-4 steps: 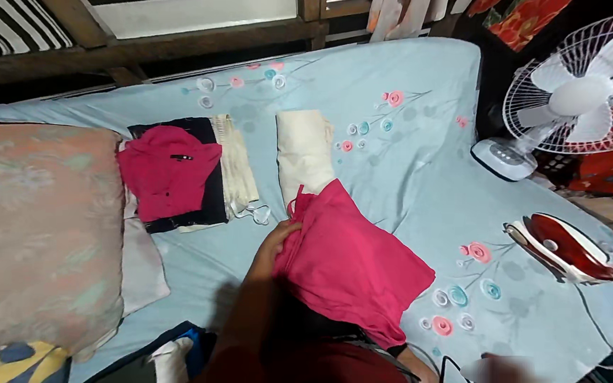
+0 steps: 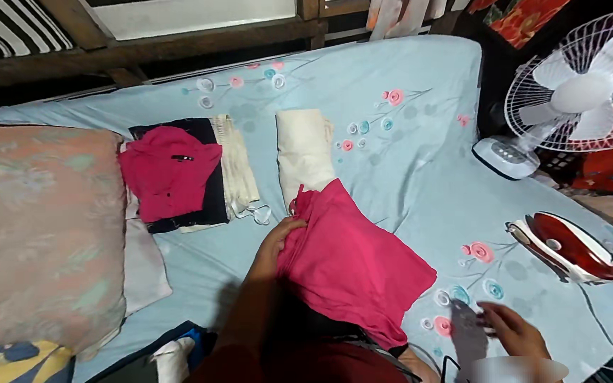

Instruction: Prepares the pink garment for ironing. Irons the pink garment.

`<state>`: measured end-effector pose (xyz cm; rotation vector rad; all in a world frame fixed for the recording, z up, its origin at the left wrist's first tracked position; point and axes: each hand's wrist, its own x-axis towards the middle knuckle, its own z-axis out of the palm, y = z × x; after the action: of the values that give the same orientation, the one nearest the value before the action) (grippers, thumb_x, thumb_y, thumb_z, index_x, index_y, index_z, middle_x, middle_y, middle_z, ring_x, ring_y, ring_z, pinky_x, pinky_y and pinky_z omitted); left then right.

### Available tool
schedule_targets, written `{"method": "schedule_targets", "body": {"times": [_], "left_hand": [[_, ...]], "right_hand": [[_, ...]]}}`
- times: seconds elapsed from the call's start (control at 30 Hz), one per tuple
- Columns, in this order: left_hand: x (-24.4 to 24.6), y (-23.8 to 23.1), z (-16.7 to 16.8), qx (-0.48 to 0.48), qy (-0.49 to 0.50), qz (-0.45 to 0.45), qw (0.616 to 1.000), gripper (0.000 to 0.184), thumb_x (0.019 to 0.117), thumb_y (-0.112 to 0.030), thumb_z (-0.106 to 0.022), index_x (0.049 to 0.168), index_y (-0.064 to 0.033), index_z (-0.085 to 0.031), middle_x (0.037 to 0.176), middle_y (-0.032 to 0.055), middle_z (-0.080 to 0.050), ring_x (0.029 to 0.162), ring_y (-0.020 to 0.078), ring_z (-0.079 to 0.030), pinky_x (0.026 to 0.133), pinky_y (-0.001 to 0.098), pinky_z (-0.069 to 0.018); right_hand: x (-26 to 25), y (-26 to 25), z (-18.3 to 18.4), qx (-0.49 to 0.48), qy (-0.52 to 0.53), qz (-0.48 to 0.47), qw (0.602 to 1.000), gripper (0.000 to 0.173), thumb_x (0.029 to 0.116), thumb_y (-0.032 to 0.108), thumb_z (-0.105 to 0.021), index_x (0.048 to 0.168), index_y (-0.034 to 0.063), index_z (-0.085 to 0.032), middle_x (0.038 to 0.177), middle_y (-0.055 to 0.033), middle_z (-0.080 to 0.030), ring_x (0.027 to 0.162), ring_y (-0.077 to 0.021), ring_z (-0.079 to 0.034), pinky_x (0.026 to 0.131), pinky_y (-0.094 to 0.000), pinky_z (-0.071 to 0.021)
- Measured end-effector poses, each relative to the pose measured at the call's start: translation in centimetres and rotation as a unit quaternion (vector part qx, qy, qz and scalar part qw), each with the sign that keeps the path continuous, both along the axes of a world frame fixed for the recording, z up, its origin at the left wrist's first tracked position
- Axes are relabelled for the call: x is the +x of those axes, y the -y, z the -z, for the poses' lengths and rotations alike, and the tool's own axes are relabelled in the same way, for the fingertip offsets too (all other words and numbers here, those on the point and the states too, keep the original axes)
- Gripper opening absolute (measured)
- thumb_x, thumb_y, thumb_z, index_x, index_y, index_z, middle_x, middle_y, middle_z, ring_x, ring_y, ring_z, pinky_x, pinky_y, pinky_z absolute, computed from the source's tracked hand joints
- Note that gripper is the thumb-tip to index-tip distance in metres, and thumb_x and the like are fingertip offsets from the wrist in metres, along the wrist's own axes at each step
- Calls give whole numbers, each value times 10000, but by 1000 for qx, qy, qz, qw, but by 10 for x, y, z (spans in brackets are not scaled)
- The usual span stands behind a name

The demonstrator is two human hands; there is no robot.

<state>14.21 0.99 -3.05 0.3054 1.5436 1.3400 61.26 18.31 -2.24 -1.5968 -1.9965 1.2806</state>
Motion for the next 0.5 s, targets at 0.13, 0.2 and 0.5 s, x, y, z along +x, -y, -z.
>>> {"method": "schedule_targets", "body": {"times": [0.13, 0.2, 0.5], "left_hand": [[8, -6, -10, 55, 23, 20, 998, 274, 999, -21, -517, 1273, -15, -535, 948, 3, -684, 826, 34, -669, 785, 242, -580], [22, -10, -16, 76, 43, 27, 996, 293, 982, -27, -536, 1275, -23, -534, 959, 1, -691, 844, 43, -673, 797, 255, -582], [71, -43, -32, 148, 110, 156, 970, 185, 1012, -50, -513, 1190, -45, -563, 924, -47, -685, 828, 11, -661, 810, 227, -566]], "right_hand": [[-107, -12, -37, -25, -88, -143, 986, 359, 1053, 153, -476, 1302, -72, -604, 1039, -170, -712, 837, -195, -706, 772, -397, -603], [-159, -4, -45, -100, -101, -218, 966, 428, 1065, 192, -469, 1422, -38, -522, 1113, -170, -704, 884, -214, -716, 802, -404, -608], [-239, 49, -27, -135, -146, -142, 970, 536, 901, 209, -752, 1315, -57, -541, 1147, -136, -671, 1039, -125, -654, 927, -325, -545]]}}
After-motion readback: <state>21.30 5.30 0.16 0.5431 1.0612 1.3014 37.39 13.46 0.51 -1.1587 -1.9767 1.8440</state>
